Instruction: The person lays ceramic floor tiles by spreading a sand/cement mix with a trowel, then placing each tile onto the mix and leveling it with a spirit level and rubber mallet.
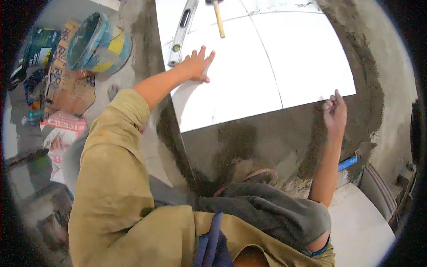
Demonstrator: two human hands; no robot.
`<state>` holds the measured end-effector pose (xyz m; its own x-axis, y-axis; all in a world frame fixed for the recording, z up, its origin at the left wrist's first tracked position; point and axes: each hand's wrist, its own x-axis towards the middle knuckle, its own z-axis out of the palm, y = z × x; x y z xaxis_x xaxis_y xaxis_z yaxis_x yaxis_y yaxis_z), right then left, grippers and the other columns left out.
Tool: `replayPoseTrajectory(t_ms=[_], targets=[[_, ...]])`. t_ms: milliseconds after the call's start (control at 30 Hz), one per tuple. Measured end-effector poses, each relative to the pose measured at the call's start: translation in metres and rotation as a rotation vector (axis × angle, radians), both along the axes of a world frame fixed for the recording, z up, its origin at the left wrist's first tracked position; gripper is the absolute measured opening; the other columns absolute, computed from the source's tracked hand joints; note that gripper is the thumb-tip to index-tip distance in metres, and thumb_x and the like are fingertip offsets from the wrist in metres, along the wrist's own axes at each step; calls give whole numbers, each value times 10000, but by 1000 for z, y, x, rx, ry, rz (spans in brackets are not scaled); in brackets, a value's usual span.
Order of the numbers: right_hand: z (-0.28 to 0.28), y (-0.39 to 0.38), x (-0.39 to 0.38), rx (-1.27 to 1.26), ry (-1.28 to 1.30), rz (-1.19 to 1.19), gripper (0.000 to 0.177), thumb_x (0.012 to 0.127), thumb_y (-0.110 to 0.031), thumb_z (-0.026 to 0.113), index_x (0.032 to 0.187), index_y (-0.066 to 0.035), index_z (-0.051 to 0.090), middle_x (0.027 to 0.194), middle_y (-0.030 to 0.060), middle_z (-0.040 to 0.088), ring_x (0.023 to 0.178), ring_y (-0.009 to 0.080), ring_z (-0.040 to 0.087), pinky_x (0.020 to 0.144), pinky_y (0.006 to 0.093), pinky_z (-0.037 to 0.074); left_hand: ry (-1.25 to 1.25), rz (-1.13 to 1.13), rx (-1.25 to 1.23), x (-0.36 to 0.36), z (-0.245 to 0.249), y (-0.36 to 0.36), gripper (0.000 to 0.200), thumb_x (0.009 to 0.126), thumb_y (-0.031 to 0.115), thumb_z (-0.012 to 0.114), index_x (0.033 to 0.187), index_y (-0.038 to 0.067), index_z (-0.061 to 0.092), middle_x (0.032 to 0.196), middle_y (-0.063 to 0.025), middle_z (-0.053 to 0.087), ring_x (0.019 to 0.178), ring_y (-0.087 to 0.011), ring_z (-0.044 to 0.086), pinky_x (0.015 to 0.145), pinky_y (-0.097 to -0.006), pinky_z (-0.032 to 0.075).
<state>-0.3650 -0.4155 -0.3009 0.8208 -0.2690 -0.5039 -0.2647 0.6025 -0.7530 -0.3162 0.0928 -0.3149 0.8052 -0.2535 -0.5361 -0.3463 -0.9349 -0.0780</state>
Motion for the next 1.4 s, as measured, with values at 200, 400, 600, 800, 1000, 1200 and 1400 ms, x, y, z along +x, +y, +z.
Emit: replayPoseTrajectory(t_ms=[200, 400, 600, 800, 1000, 1200, 1400], targets=[[45, 47, -15, -37, -11, 171, 270, 1034, -241, 533, 1060, 19, 598, 754, 6, 542, 575, 86, 488, 504, 230, 414, 188, -140, 65, 15, 36, 6, 1236, 650, 529, 844, 1590, 228, 100, 1604, -303, 62, 1428, -524, 237, 1063, -728, 283], [55, 45, -56, -356, 24, 212, 164, 969, -186, 627, 903, -44, 579, 745, 3, 542, 582, 87, 514, 508, 233, 418, 180, -492, -19, 62, 35, 99, 1149, 609, 392, 894, 1562, 309, 258, 1661, -129, 51, 1500, -447, 92, 1129, -713, 156], [96, 71, -119, -494, 232, 149, 218, 982, -222, 598, 847, -54, 568, 716, 18, 558, 585, 99, 525, 528, 234, 396, 26, -473, -405, 137, 20, 157, 864, 725, 171, 784, 1501, 191, 407, 1580, -211, 278, 1444, -413, 285, 1165, -545, 262], [104, 153, -175, -656, 423, -37, 242, 996, -225, 583, 800, -90, 540, 664, 11, 548, 533, 96, 509, 492, 254, 399, -329, -242, -609, 213, -5, 144, 647, 687, 179, 656, 1331, 177, 597, 1225, -164, 581, 1175, -352, 537, 982, -487, 424], [90, 249, -192, -706, 394, -134, 240, 1000, -284, 596, 918, -59, 603, 713, -3, 540, 577, 87, 524, 537, 272, 431, -233, 87, -710, 222, -23, 42, 657, 894, 491, 602, 1427, 162, 406, 1277, -251, 553, 1176, -415, 567, 949, -500, 486], [88, 273, -227, -891, 485, -131, 244, 991, -266, 611, 975, -22, 622, 756, 5, 565, 623, 95, 555, 563, 265, 446, -333, -61, -763, 269, -44, 45, 328, 908, 235, 534, 1228, 220, 605, 1205, -209, 565, 1095, -408, 591, 923, -515, 502], [148, 318, -263, -1381, 654, 209, 200, 961, -213, 629, 972, -14, 614, 729, 31, 562, 663, 106, 543, 598, 309, 463, -288, 338, -884, 305, -38, 88, 495, 841, 254, 686, 1301, 90, 609, 1301, -177, 615, 1176, -342, 593, 1011, -469, 448]])
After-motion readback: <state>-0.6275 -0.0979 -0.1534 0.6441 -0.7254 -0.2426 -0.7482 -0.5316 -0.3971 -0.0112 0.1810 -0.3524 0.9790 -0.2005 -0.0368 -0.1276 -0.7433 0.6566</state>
